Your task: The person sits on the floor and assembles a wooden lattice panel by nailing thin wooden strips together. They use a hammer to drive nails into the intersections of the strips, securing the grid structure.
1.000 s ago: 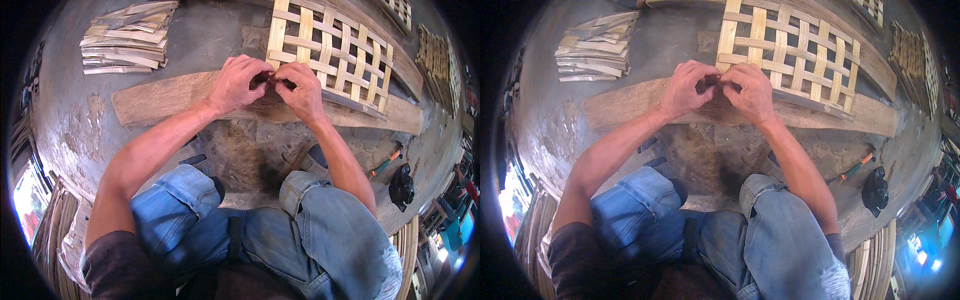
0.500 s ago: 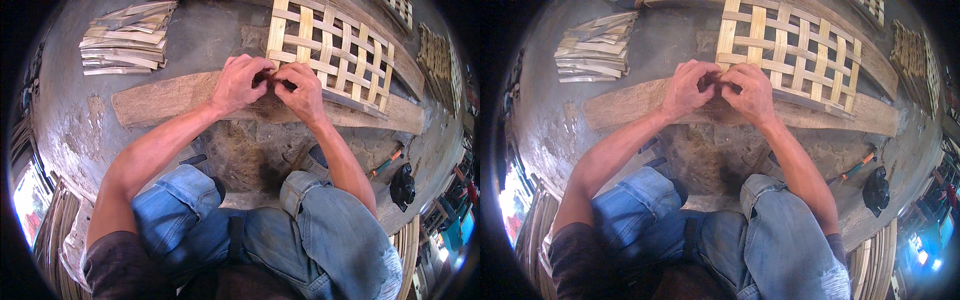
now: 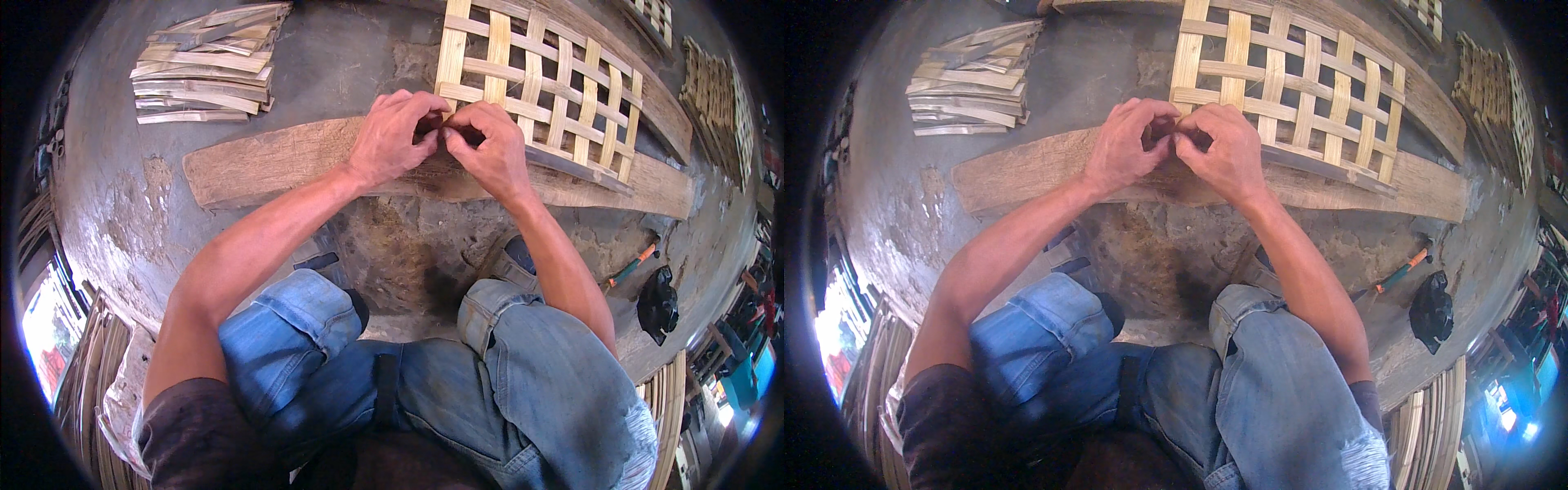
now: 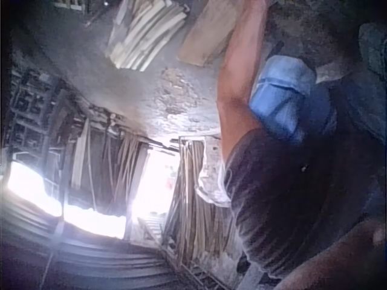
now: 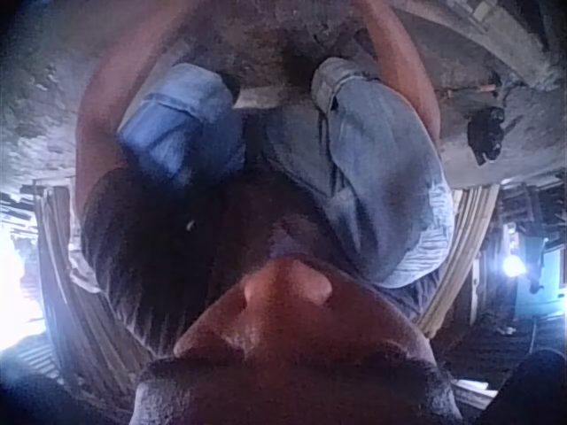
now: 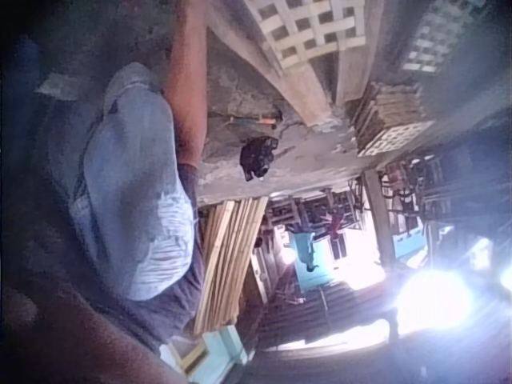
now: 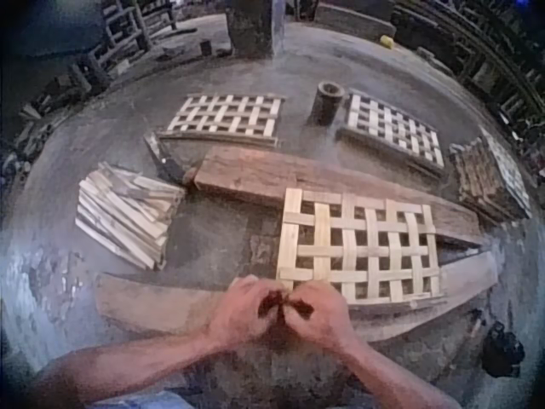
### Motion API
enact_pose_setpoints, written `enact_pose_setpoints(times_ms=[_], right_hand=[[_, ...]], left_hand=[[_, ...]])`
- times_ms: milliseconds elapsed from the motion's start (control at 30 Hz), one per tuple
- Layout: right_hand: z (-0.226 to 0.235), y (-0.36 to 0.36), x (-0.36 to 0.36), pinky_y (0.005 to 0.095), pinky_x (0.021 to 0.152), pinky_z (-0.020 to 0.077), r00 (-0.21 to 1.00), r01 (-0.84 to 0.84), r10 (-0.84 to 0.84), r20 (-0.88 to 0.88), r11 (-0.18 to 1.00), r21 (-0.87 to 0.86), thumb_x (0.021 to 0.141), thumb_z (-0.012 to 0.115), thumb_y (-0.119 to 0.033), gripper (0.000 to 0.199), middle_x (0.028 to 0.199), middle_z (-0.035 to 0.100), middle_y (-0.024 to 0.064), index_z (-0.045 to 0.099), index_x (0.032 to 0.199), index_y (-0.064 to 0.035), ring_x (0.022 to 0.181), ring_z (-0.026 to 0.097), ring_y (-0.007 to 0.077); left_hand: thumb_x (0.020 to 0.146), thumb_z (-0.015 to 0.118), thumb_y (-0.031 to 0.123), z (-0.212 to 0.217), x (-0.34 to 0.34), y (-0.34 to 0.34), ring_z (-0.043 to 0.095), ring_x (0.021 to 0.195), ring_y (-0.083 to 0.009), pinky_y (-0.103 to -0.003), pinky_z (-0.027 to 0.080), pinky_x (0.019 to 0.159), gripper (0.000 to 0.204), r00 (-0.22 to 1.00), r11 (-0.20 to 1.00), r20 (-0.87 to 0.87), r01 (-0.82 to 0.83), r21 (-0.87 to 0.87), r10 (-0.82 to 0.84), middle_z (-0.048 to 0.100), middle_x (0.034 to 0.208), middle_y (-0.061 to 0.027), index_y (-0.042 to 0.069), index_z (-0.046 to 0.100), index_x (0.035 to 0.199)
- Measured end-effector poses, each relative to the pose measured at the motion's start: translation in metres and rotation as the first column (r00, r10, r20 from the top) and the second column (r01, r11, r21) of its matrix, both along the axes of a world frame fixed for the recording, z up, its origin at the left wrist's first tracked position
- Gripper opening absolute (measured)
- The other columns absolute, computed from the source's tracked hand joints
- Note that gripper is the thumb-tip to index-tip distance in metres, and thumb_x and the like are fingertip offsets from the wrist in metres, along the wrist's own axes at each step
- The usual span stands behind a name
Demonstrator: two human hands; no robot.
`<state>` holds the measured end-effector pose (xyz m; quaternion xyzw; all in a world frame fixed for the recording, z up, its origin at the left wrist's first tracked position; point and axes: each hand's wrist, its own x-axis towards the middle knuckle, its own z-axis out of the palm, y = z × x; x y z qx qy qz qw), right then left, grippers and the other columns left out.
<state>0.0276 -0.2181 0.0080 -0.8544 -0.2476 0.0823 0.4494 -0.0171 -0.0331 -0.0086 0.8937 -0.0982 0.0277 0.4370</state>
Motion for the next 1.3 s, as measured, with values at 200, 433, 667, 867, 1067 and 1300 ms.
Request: enact_pose_setpoints(times_ms=[200, 433, 667, 867, 1067, 1300], right_hand=[[-0.001, -0.001, 0.000, 0.0377, 0.077, 0.0506, 1.000, -0.007, 0.007, 0.019, 1.000, 0.012, 0.073, 0.073, -0.013, 0.012, 0.086, 0.068, 0.0054, 0.070, 0.083, -0.0062, 0.086, 0.063, 0.0265], [-0.002, -0.001, 0.000, 0.0374, 0.079, 0.0510, 1.000, -0.014, 0.014, 0.022, 0.999, 0.031, 0.074, 0.074, -0.014, 0.015, 0.089, 0.069, 0.0072, 0.070, 0.086, -0.0051, 0.087, 0.063, 0.0280], [0.019, -0.072, -0.037, 0.0327, 0.085, 0.0510, 0.922, 0.381, -0.366, -0.125, 0.916, 0.127, 0.084, 0.072, -0.014, 0.033, 0.102, 0.066, 0.0095, 0.064, 0.113, -0.0036, 0.092, 0.064, 0.0208], [-0.017, -0.290, -0.129, 0.0295, 0.084, 0.0500, 0.274, 0.948, -0.950, 0.153, 0.239, -0.211, 0.089, 0.070, -0.018, 0.029, 0.100, 0.066, 0.0084, 0.062, 0.112, -0.0008, 0.092, 0.063, 0.0156], [-0.050, -0.470, -0.178, 0.0391, 0.081, 0.0492, 0.332, 0.841, -0.809, 0.485, 0.022, -0.540, 0.089, 0.070, -0.032, 0.037, 0.092, 0.064, 0.0165, 0.061, 0.103, 0.0011, 0.086, 0.062, 0.0287], [-0.043, -0.612, -0.123, 0.0420, 0.062, 0.0503, 0.590, 0.652, -0.661, 0.463, 0.052, -0.756, 0.093, 0.057, -0.037, 0.039, 0.080, 0.064, 0.0141, 0.064, 0.092, 0.0010, 0.066, 0.064, 0.0280]], left_hand=[[0.076, 0.073, 0.008, 0.001, -0.002, -0.004, 0.064, 0.093, -0.0238, -0.039, 0.046, 0.087, 0.044, 0.999, 0.998, 0.007, -0.042, -0.048, 0.042, 0.069, 0.092, -0.0034, 0.012, 0.058, 0.116], [0.077, 0.074, 0.007, -0.002, -0.003, -0.001, 0.064, 0.092, -0.0238, -0.038, 0.045, 0.088, 0.043, 0.999, 0.995, -0.014, -0.037, -0.089, 0.036, 0.069, 0.091, -0.0040, 0.012, 0.058, 0.116], [0.080, 0.074, 0.011, -0.001, 0.002, -0.004, 0.063, 0.091, -0.0262, -0.039, 0.045, 0.090, 0.036, 0.999, 0.998, 0.010, -0.048, -0.035, 0.049, 0.068, 0.089, -0.0068, 0.011, 0.060, 0.114], [0.082, 0.073, 0.008, -0.009, -0.012, 0.004, 0.060, 0.090, -0.0257, -0.037, 0.049, 0.084, 0.031, 0.986, 0.992, -0.113, -0.124, -0.018, 0.121, 0.065, 0.093, -0.0090, 0.008, 0.061, 0.110], [0.082, 0.073, 0.007, -0.003, -0.007, -0.009, 0.060, 0.089, -0.0220, -0.033, 0.050, 0.080, 0.032, 0.989, 0.996, -0.118, -0.087, -0.017, 0.084, 0.063, 0.088, -0.0064, 0.008, 0.060, 0.111], [0.081, 0.074, 0.008, -0.010, 0.006, -0.021, 0.062, 0.085, -0.0243, -0.038, 0.048, 0.083, 0.031, 1.000, 0.993, 0.005, -0.020, -0.115, 0.021, 0.066, 0.091, -0.0059, 0.009, 0.061, 0.109]])
